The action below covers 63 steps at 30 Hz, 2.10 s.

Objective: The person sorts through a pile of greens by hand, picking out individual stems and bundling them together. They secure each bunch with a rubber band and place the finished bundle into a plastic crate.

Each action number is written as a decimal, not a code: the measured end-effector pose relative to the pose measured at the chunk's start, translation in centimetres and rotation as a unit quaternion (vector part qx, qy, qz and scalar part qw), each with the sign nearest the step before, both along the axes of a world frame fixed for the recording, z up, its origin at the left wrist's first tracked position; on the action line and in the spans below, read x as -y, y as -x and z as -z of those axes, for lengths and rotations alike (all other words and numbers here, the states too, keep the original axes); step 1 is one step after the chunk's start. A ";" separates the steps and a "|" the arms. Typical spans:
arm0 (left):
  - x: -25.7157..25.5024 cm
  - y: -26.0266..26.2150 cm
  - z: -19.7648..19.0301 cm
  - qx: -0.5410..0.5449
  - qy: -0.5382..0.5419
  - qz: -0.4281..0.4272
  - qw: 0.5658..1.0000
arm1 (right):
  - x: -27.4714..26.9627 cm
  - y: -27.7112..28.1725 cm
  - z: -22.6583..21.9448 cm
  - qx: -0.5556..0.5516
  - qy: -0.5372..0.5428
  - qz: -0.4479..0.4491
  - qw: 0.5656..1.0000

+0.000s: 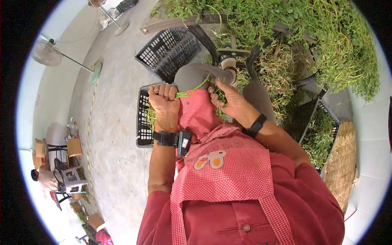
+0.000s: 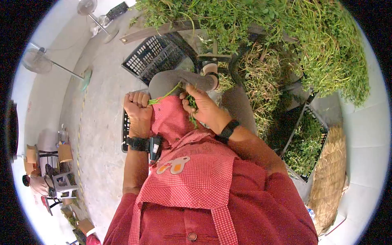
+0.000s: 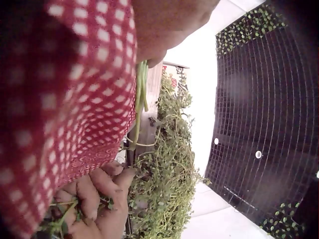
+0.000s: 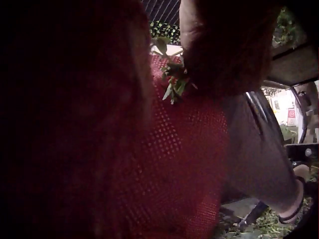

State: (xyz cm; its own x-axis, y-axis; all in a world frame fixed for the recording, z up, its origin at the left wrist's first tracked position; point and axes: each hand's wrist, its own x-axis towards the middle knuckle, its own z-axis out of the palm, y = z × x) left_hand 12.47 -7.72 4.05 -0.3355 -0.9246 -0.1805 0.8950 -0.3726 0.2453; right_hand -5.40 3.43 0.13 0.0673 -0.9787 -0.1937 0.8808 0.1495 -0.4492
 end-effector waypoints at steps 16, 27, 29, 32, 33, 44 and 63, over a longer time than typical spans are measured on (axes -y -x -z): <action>0.2 1.4 -0.2 0.024 0.037 -0.002 0.999 | 2.4 1.1 -0.2 -0.311 0.003 0.070 0.948; 0.2 1.5 -0.1 0.003 0.050 0.005 0.999 | -0.2 3.4 -3.0 -0.325 0.023 0.065 0.943; 0.3 1.5 -0.1 0.000 0.046 0.007 0.999 | 0.2 1.5 -2.6 -0.406 0.074 0.081 0.907; 0.2 1.5 0.1 0.007 0.050 0.009 0.999 | 0.9 -0.1 -3.2 -0.496 0.106 0.084 0.857; 0.3 1.5 0.1 0.012 0.049 0.009 0.999 | 1.3 -0.3 -3.1 -0.497 0.105 0.085 0.857; 0.2 1.6 -0.2 -0.023 0.040 0.016 0.999 | -0.3 0.8 -3.1 -0.339 -0.087 0.007 0.937; -0.5 1.4 -0.1 -0.005 0.054 0.011 0.998 | 1.9 0.5 -1.5 -0.627 0.029 0.128 0.768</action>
